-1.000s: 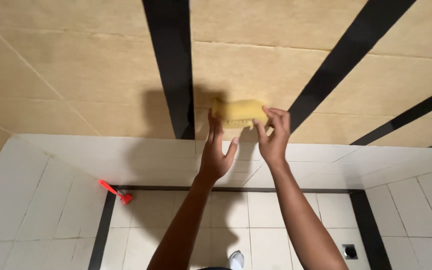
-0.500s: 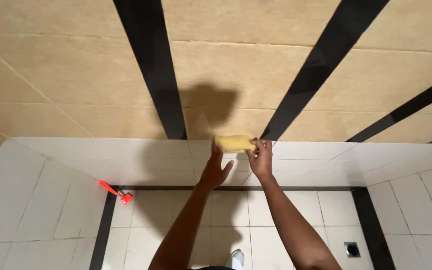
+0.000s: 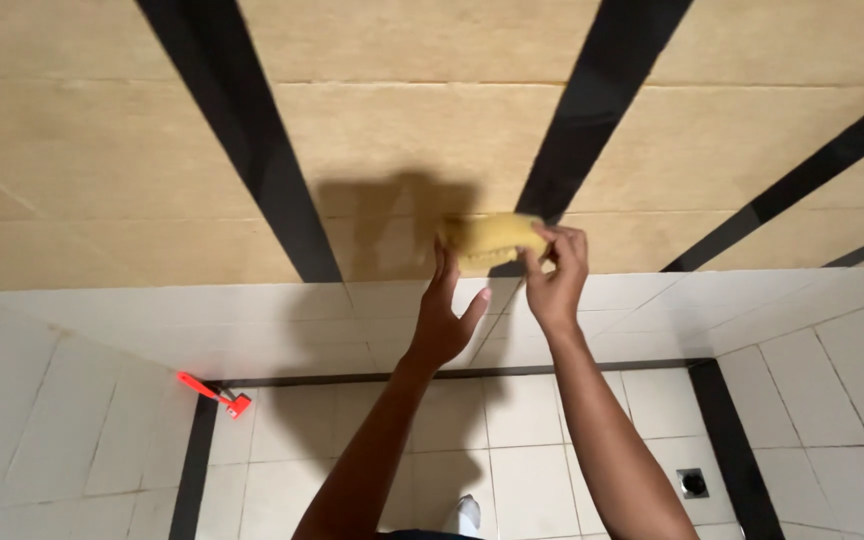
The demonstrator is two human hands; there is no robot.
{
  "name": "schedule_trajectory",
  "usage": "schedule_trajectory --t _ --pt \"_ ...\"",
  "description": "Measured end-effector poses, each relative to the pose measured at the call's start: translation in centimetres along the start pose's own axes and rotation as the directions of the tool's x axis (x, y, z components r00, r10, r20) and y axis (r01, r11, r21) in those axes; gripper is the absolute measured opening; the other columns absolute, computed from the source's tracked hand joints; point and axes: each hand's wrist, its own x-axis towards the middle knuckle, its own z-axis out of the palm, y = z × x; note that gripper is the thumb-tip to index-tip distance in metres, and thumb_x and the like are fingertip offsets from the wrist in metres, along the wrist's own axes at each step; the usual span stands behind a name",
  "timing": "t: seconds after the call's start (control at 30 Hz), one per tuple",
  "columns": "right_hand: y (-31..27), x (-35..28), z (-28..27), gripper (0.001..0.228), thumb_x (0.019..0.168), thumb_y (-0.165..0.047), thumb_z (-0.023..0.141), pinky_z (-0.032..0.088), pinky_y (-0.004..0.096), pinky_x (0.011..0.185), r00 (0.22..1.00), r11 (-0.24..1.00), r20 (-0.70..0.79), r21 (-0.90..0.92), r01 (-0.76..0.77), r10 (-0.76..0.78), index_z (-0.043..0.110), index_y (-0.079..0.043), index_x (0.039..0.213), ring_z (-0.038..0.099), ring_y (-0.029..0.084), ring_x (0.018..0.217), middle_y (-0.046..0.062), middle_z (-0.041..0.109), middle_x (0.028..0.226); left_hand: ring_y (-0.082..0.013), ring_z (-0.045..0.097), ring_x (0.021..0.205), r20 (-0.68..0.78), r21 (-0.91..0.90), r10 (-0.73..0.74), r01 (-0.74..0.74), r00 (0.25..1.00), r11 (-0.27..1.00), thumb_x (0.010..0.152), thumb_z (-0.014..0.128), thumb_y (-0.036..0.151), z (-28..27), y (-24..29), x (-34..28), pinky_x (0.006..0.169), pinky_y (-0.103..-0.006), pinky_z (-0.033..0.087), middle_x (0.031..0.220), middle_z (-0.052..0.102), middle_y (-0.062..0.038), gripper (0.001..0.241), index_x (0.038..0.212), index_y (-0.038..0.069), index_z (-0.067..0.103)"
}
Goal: The person scrubs the tiled walls of a bathroom using a yellow sponge. They move systematically along the wall, cleaning the grout lines and tile surfaces from a standing position.
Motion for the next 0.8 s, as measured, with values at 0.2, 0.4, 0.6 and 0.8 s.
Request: schedule_trajectory --t 0.2,0.4,0.6,0.8 --pt "-1.3 2.2 -2.7 0.036 0.093 0.000 0.077 0.053 0.030 0.081 0.994 0.995 -0.041 0.020 0.100 -0.099 0.069 -0.001 0.127 0.060 0.023 0.109 0.013 0.057 0.122 -0.0431 0.008 0.162 -0.006 -0.006 0.074 -0.074 0.997 0.997 0.099 0.068 0.019 1.6 4.3 2.7 0.128 -0.0462 0.025 0.173 -0.003 -0.027 0.091 0.164 -0.002 0.008" --pt "4.6 -0.5 -1.9 0.025 0.091 0.001 0.079 0.055 0.031 0.086 1.000 0.999 0.019 0.037 0.014 -0.015 0.072 0.001 0.115 0.061 0.024 0.113 0.012 0.056 0.122 -0.0359 0.022 0.160 0.036 -0.066 -0.005 0.007 0.999 0.998 0.101 0.062 0.025 3.5 2.6 1.5 0.124 -0.0402 0.032 0.174 -0.004 -0.026 0.087 0.163 -0.003 0.009" --pt "11.2 -4.0 -1.9 0.037 0.082 0.007 0.079 0.056 0.030 0.083 0.982 0.998 0.175 -0.006 -0.069 0.069 0.075 -0.001 0.118 0.060 0.020 0.100 0.010 0.056 0.112 -0.0441 0.012 0.157 0.133 0.180 -0.089 0.064 0.987 0.981 0.101 0.066 0.025 9.2 -10.3 -3.6 0.123 -0.0454 0.025 0.170 0.004 -0.029 0.086 0.161 -0.005 0.014" --pt "15.3 -5.7 -2.6 0.034 0.080 0.005 0.082 0.056 0.028 0.073 0.946 0.971 0.218 -0.037 -0.238 0.240 0.075 -0.004 0.112 0.060 0.017 0.086 0.007 0.061 0.108 -0.0377 0.028 0.155 0.163 0.137 -0.262 0.241 0.951 0.961 0.097 0.068 0.029 12.6 -13.8 -4.6 0.122 -0.0401 0.031 0.167 0.022 -0.028 0.078 0.157 -0.003 0.030"
